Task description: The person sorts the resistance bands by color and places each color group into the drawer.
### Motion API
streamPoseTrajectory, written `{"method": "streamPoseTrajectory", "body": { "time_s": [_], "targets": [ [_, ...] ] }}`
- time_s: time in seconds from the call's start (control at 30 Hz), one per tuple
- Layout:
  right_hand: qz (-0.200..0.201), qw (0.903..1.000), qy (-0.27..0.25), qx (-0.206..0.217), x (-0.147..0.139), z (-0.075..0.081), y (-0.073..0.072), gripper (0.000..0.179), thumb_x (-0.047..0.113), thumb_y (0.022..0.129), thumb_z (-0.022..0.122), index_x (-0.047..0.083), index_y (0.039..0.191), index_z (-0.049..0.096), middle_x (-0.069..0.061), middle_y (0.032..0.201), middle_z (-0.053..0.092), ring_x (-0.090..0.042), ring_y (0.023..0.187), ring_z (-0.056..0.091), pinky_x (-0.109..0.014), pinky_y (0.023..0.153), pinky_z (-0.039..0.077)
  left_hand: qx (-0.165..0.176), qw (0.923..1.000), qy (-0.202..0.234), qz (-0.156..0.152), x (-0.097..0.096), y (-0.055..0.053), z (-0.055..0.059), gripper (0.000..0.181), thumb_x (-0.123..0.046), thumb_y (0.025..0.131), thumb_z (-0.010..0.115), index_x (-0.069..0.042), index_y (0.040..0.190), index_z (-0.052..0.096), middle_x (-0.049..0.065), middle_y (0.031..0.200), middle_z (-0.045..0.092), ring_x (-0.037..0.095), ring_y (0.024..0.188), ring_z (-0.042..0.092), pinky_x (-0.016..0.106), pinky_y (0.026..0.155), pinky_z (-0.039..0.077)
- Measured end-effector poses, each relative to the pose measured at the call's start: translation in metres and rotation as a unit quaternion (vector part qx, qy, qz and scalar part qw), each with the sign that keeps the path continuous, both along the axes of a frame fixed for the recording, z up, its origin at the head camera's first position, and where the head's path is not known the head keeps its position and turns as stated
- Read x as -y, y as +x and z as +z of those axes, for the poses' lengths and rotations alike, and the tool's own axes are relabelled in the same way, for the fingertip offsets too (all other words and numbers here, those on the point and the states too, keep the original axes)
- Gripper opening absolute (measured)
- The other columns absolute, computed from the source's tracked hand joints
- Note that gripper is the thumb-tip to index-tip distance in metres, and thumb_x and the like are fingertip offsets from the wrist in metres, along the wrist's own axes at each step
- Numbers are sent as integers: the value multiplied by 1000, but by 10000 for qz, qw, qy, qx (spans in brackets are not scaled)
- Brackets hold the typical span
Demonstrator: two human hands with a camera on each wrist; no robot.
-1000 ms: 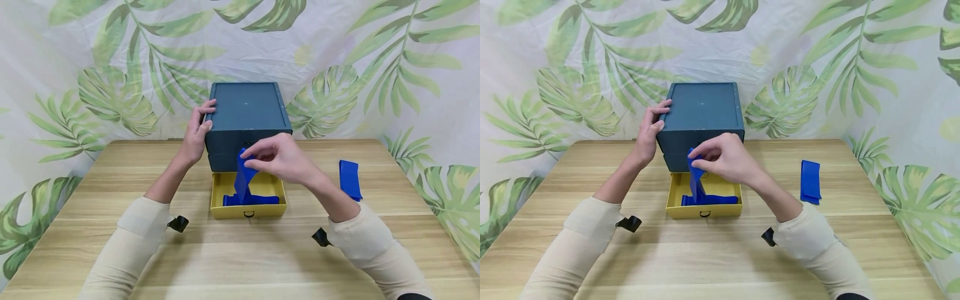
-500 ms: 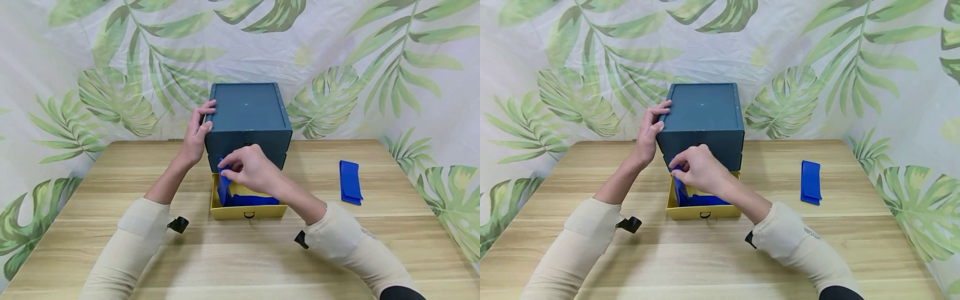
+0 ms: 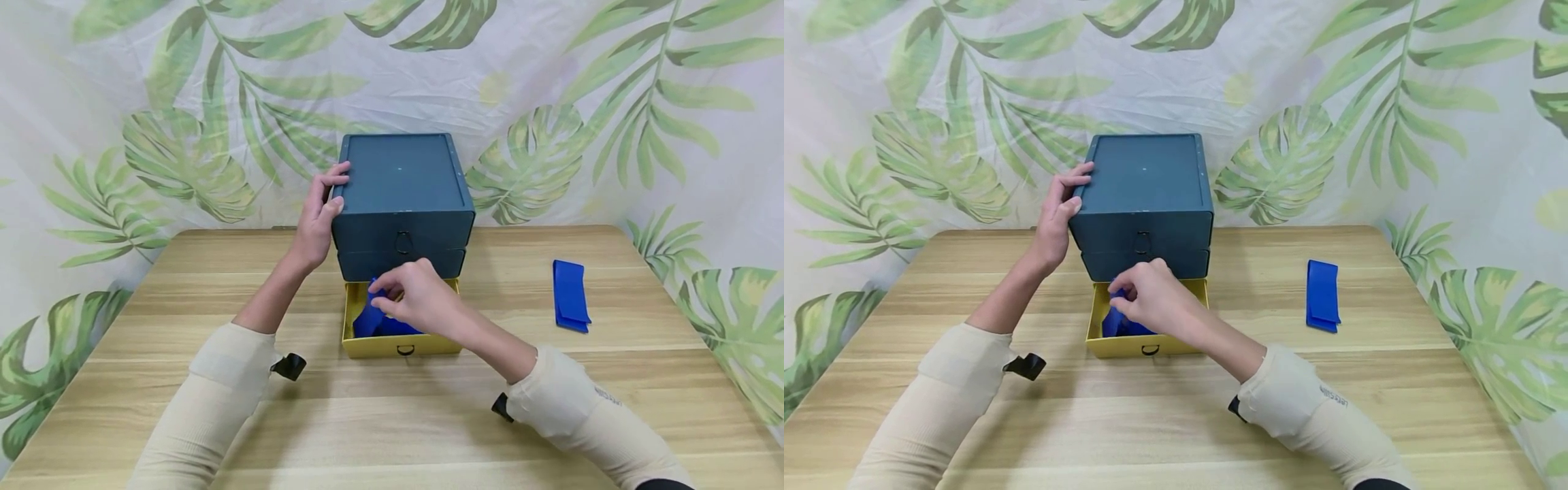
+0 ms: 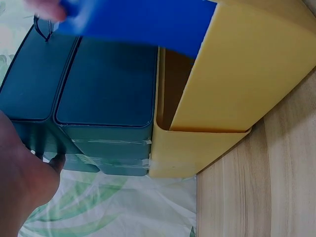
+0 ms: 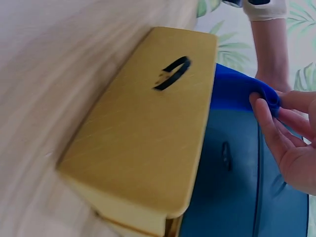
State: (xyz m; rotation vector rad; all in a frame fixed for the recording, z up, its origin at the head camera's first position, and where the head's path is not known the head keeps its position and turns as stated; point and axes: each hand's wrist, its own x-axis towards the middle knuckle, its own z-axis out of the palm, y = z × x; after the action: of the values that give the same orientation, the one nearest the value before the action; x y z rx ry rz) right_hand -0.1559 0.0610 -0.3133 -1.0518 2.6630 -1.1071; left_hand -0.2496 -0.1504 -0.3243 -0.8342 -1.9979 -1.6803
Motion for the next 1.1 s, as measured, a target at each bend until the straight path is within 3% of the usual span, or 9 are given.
{"method": "streamPoseTrajectory", "body": {
  "time_s": [0.2,0.43,0.57,0.73,1.1],
  "targets": [
    [-78,9999,122,63,-19,-13,3,16,7,93,77,-1,107,80,-9,98,79,-16,86,76,-22,73,59,37,10000,-30,39,0,1,1,40,-13,102,37,13,132,45,26,160,37,29,156,23,34,125,17],
    [-165,9980,83,601,-39,-26,0,18,5,93,77,-1,109,79,-9,102,79,-18,90,76,-24,73,59,76,9999,-34,60,1,0,0,41,-14,102,37,12,132,45,25,160,37,29,156,22,34,125,18],
    [-222,9956,126,900,-47,-31,-3,18,4,92,77,-2,109,79,-11,103,79,-16,84,74,-25,71,59,85,10000,-24,45,1,0,1,41,-14,102,37,12,132,45,25,160,36,29,156,22,34,125,18],
    [-280,9951,389,867,-55,-40,-12,15,2,91,78,-3,105,80,-11,100,78,-12,73,70,-25,68,59,113,9999,1,27,1,0,2,40,-13,102,37,12,132,44,25,160,37,27,156,22,34,125,17],
    [-171,9889,1080,1010,-64,-41,-16,15,3,88,81,-3,102,80,-9,97,77,-12,79,70,-25,71,59,120,9999,-9,5,-1,1,2,40,-13,102,37,13,132,45,25,160,37,28,157,22,33,125,18]
  ]
}}
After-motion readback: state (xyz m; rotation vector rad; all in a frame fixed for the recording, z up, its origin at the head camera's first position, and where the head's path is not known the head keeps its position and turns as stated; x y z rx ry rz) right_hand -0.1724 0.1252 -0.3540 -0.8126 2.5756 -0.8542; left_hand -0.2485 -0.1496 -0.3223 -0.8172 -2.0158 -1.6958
